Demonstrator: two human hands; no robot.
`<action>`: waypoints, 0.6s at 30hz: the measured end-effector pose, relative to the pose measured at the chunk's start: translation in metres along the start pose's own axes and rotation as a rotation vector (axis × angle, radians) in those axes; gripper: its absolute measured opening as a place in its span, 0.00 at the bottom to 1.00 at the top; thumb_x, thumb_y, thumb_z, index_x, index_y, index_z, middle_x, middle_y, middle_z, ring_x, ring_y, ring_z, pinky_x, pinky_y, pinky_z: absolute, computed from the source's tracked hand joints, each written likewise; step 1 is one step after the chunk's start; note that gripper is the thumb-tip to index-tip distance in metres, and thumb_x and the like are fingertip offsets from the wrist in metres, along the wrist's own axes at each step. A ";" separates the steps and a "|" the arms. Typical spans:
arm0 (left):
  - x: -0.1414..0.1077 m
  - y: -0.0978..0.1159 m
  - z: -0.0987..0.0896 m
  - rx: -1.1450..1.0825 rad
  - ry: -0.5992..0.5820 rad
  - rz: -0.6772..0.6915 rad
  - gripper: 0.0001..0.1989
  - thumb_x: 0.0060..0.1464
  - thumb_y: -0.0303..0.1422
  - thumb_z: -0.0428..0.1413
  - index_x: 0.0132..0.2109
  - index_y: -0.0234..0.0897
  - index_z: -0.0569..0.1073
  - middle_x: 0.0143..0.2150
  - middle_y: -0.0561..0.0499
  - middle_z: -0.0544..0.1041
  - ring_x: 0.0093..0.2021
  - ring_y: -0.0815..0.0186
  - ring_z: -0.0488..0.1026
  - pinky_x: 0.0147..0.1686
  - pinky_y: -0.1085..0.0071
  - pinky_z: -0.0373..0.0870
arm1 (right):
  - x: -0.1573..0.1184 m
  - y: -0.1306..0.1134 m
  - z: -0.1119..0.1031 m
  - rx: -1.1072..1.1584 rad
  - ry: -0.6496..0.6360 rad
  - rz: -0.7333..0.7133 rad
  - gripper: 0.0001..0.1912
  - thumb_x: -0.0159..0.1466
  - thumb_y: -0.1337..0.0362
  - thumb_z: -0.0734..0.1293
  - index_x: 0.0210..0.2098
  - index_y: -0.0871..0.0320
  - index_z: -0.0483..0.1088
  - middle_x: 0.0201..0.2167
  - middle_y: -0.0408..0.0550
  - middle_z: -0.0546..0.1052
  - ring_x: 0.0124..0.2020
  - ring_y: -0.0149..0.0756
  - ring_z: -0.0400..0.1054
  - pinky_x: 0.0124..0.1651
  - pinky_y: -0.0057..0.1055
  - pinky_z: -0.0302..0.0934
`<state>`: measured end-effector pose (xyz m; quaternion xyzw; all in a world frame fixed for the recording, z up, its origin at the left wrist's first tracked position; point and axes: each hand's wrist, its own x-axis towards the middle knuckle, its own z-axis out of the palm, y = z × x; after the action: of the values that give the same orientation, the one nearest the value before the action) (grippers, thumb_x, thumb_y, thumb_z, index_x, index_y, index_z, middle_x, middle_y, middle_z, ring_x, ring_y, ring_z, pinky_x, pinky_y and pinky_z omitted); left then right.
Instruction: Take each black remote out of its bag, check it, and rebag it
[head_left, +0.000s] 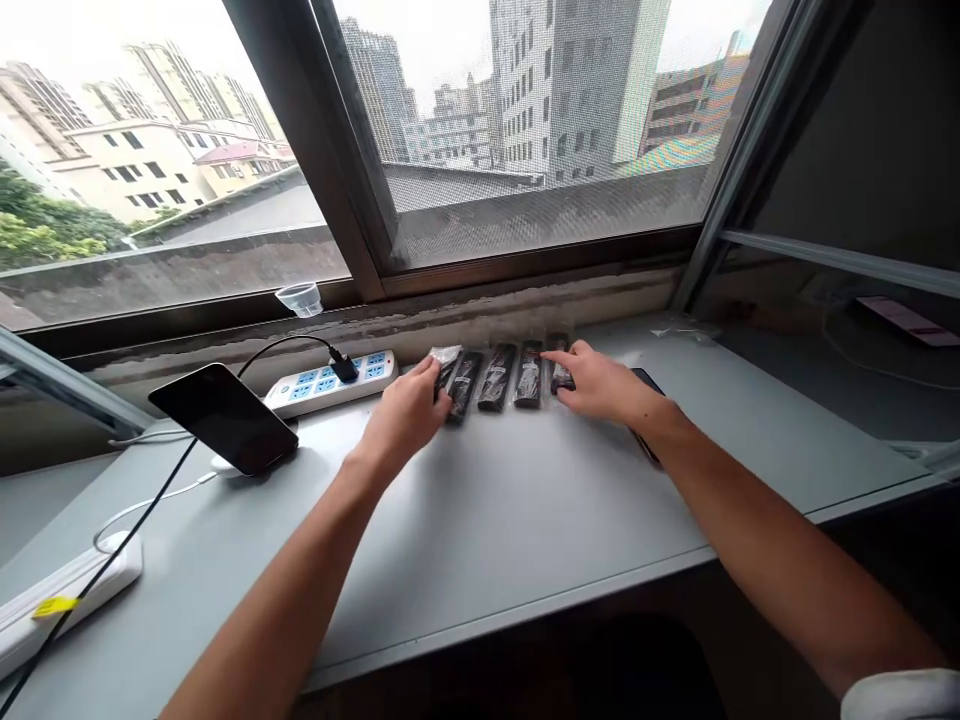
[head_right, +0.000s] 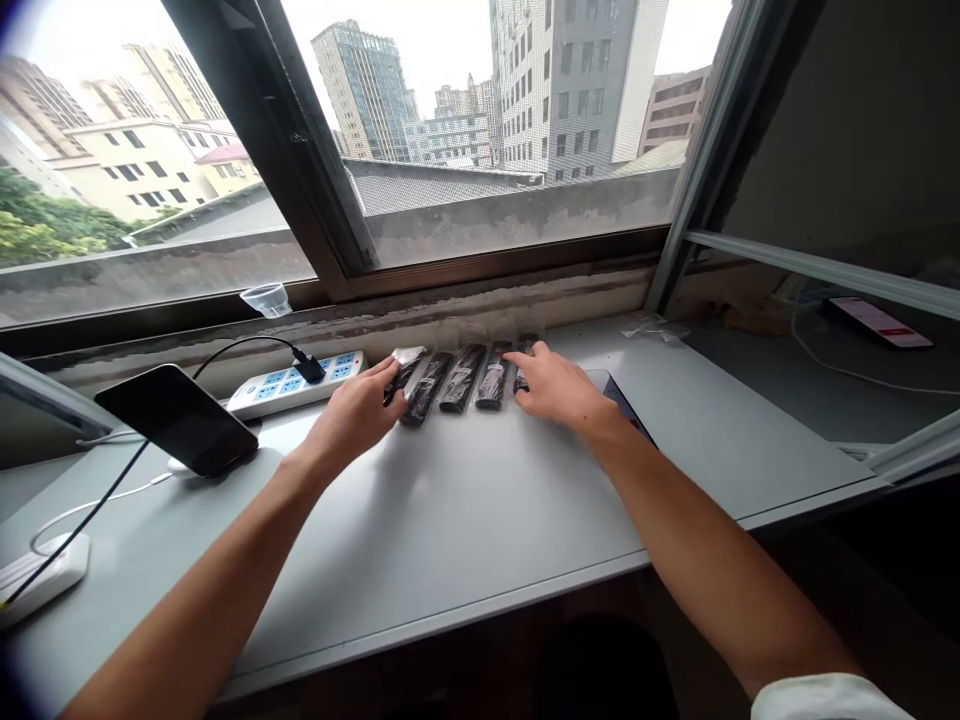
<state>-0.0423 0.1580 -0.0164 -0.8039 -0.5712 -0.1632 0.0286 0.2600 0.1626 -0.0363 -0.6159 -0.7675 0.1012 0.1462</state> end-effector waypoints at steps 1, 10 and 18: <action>0.007 -0.007 0.004 0.025 -0.026 -0.021 0.26 0.66 0.30 0.50 0.69 0.30 0.69 0.73 0.38 0.65 0.68 0.44 0.70 0.65 0.54 0.70 | -0.001 0.001 0.000 -0.056 -0.050 0.032 0.34 0.69 0.60 0.66 0.73 0.48 0.62 0.58 0.59 0.71 0.52 0.55 0.74 0.45 0.40 0.67; 0.037 -0.038 0.043 0.022 -0.040 -0.026 0.23 0.64 0.28 0.54 0.65 0.32 0.74 0.67 0.35 0.73 0.67 0.45 0.71 0.66 0.53 0.69 | 0.004 -0.006 0.012 -0.156 -0.041 -0.083 0.17 0.74 0.65 0.59 0.56 0.56 0.76 0.50 0.58 0.79 0.45 0.52 0.77 0.39 0.37 0.62; 0.001 0.029 0.032 -0.352 0.230 0.223 0.32 0.61 0.39 0.63 0.70 0.41 0.66 0.69 0.39 0.68 0.66 0.49 0.70 0.65 0.52 0.70 | -0.002 -0.036 0.016 0.626 0.292 -0.292 0.14 0.73 0.64 0.62 0.55 0.54 0.74 0.33 0.44 0.76 0.32 0.36 0.71 0.37 0.33 0.64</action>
<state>-0.0072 0.1565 -0.0423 -0.8309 -0.4344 -0.3465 -0.0294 0.2220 0.1531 -0.0397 -0.4335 -0.7503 0.2203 0.4480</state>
